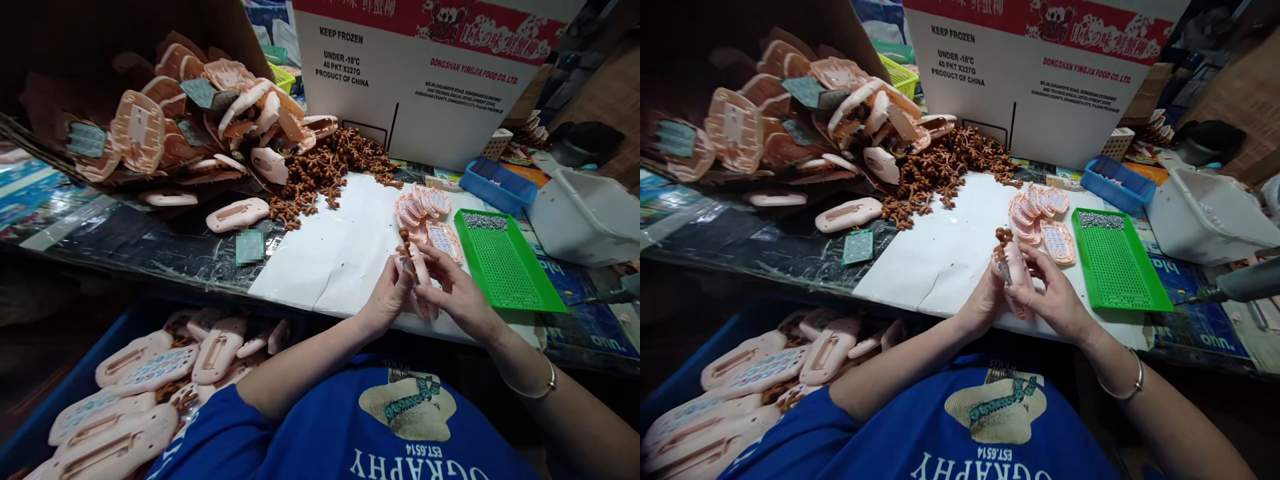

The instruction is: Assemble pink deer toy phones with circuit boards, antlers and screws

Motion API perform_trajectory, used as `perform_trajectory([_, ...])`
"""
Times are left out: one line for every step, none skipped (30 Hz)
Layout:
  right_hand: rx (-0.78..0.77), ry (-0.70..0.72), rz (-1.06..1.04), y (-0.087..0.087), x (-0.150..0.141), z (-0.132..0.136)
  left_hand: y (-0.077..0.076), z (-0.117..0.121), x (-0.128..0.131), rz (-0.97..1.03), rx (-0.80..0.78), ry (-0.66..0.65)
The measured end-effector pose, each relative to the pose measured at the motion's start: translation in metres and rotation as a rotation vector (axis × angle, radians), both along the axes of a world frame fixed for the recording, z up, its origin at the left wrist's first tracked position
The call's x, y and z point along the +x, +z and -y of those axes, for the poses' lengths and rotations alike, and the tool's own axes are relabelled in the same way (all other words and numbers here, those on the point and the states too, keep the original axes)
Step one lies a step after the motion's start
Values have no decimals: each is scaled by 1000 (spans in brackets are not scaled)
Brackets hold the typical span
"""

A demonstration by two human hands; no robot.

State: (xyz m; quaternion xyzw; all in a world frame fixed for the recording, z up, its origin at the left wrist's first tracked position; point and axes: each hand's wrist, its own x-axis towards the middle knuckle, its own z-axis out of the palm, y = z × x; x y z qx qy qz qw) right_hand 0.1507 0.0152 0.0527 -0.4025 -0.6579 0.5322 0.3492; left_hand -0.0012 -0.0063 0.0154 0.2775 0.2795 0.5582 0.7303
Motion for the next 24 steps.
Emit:
perform_trajectory([56,5,52,1,0,2,1,1,-1,-56,69,58])
perform_trajectory([118,13,96,1,0,3,2,2,-2,-113,149,109])
perform_trajectory([182,24,133,2,0,4,3,3,-3,-153,223,145])
perform_trajectory([244,38,162,2,1,5,4,4,-4,-160,272,157])
perform_trajectory([299,53,183,2,2,6,3,4,-5,-153,309,150])
perform_trajectory([348,64,199,2,2,7,3,5,-6,-140,336,129])
perform_trajectory([386,72,212,2,3,7,1,6,-7,-124,352,102])
perform_trajectory([417,75,221,2,4,8,0,6,-8,-108,361,75])
perform_trajectory([440,74,224,1,4,9,-1,7,-8,-92,363,48])
perform_trajectory([457,71,224,1,4,10,-3,7,-9,-79,362,29])
perform_trajectory([469,71,223,1,5,11,-4,7,-9,-72,362,19])
perform_trajectory([477,70,220,1,5,12,-5,7,-9,-71,365,12])
perform_trajectory([484,72,217,1,5,12,-6,7,-9,-72,369,8])
perform_trajectory([492,75,216,1,4,13,-7,7,-9,-72,373,3])
perform_trajectory([501,81,219,2,4,13,-7,7,-10,-71,377,-3])
perform_trajectory([515,84,225,2,4,13,-7,6,-10,-69,381,-7])
perform_trajectory([532,85,236,3,3,13,-6,6,-11,-70,385,-9])
perform_trajectory([552,81,250,3,3,13,-4,6,-12,-82,390,-9])
perform_trajectory([577,73,269,3,2,14,-1,7,-14,-109,395,-9])
perform_trajectory([610,58,288,3,2,15,2,7,-16,-152,401,-15])
perform_trajectory([649,39,305,3,1,16,5,9,-17,-203,409,-32])
perform_trajectory([693,18,318,3,1,17,8,10,-19,-254,420,-56])
perform_trajectory([734,-3,326,2,0,20,10,12,-21,-297,431,-83])
perform_trajectory([772,-21,330,1,-1,22,12,14,-22,-324,445,-111])
